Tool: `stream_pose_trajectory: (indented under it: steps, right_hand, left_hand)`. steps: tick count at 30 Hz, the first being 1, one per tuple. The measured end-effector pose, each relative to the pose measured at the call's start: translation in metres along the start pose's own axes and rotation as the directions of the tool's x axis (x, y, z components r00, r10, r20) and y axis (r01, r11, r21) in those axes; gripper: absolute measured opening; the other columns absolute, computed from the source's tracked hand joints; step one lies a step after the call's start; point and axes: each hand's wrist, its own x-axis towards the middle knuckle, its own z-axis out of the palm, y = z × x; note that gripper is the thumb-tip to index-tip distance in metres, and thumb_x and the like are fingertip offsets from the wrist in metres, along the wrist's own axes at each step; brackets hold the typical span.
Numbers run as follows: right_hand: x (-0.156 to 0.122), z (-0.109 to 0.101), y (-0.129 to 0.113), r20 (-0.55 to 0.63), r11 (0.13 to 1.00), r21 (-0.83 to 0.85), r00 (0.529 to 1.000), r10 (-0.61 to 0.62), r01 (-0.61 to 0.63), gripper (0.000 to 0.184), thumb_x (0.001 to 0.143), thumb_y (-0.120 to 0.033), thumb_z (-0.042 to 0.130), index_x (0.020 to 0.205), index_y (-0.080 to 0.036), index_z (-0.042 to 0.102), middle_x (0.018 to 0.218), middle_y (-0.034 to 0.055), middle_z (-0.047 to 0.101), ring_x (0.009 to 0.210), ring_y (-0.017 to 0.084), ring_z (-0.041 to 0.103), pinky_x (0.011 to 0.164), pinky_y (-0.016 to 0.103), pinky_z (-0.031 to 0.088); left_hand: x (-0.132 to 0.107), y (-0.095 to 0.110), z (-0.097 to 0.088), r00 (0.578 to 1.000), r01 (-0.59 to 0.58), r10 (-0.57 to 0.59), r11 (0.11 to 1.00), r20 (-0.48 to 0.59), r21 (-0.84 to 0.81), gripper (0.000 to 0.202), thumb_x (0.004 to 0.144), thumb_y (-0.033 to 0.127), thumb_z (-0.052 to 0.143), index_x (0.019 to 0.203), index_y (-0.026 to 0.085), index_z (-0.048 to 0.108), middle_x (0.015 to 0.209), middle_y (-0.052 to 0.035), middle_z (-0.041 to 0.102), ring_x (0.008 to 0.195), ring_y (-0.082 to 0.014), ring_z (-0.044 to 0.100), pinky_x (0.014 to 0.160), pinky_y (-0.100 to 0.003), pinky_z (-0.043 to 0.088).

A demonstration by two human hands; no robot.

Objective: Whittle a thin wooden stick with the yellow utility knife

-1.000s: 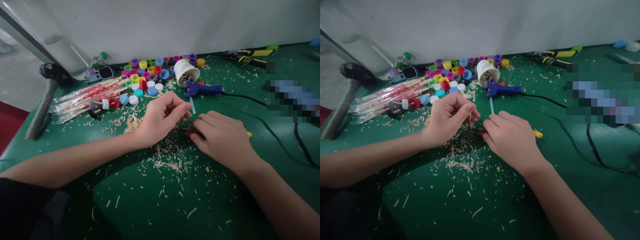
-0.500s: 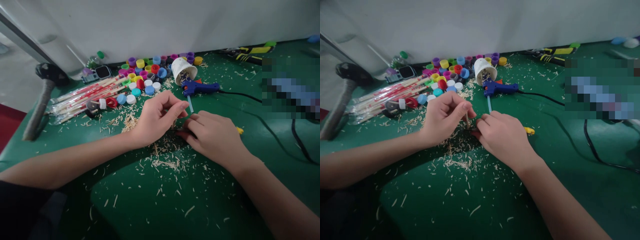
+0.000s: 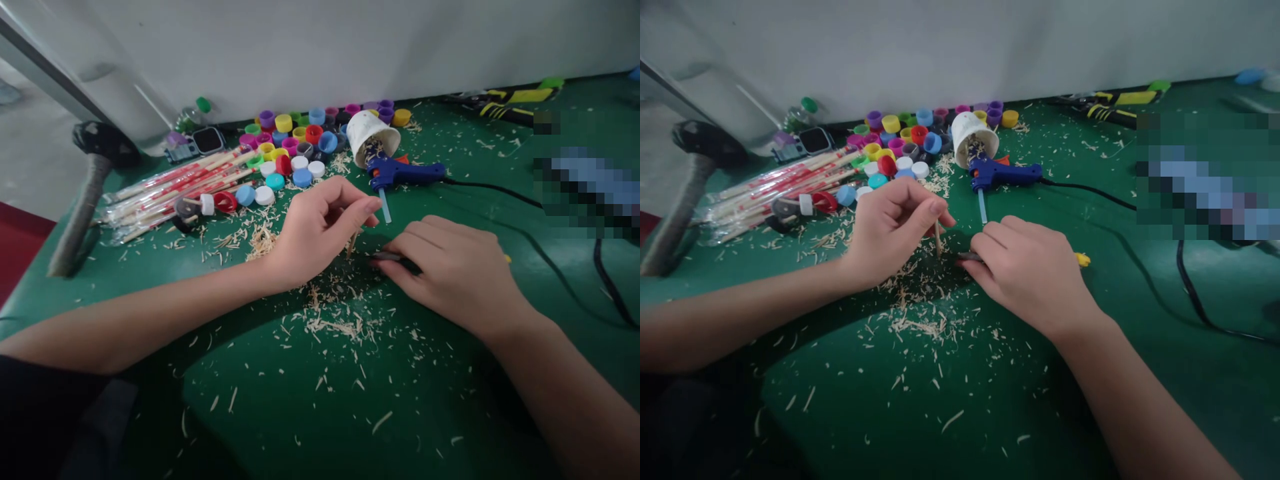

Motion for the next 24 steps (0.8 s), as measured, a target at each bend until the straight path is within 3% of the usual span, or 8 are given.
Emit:
stream_pose_trajectory:
  steps: [11,20,24]
  right_hand:
    - [0.003,0.004,-0.006,-0.028,1.0,-0.027,1.0,0.005,-0.006,0.025,0.091,-0.028,0.049,0.071,-0.017,0.059,0.065,0.0037,0.057,0.065,0.017,0.048,0.054,0.03,0.027]
    - [0.011,0.008,-0.012,0.07,1.0,-0.008,0.998,-0.004,0.004,0.026,0.093,-0.031,0.047,0.085,-0.014,0.065,0.071,0.0059,0.061,0.069,0.018,0.051,0.055,0.03,0.025]
    - [0.01,0.007,-0.012,0.076,1.0,0.007,0.997,0.009,-0.01,0.026,0.093,-0.033,0.047,0.083,-0.016,0.065,0.071,0.0045,0.061,0.07,0.018,0.051,0.054,0.03,0.023]
  left_hand:
    - [-0.003,0.004,0.002,1.0,-0.018,0.018,1.0,0.012,-0.008,0.021,0.093,0.037,0.053,0.08,0.02,0.056,0.072,0.0001,0.068,0.055,-0.0058,0.059,0.047,-0.02,0.05]
    - [-0.004,0.007,0.003,0.997,-0.072,0.071,0.996,0.019,0.045,0.019,0.092,0.033,0.054,0.079,0.02,0.057,0.071,0.0002,0.067,0.059,-0.0062,0.061,0.051,-0.02,0.051]
    - [-0.004,0.006,0.002,0.997,-0.078,0.078,0.996,0.01,0.052,0.018,0.092,0.032,0.054,0.079,0.02,0.056,0.071,0.0005,0.068,0.058,-0.0059,0.061,0.051,-0.02,0.052]
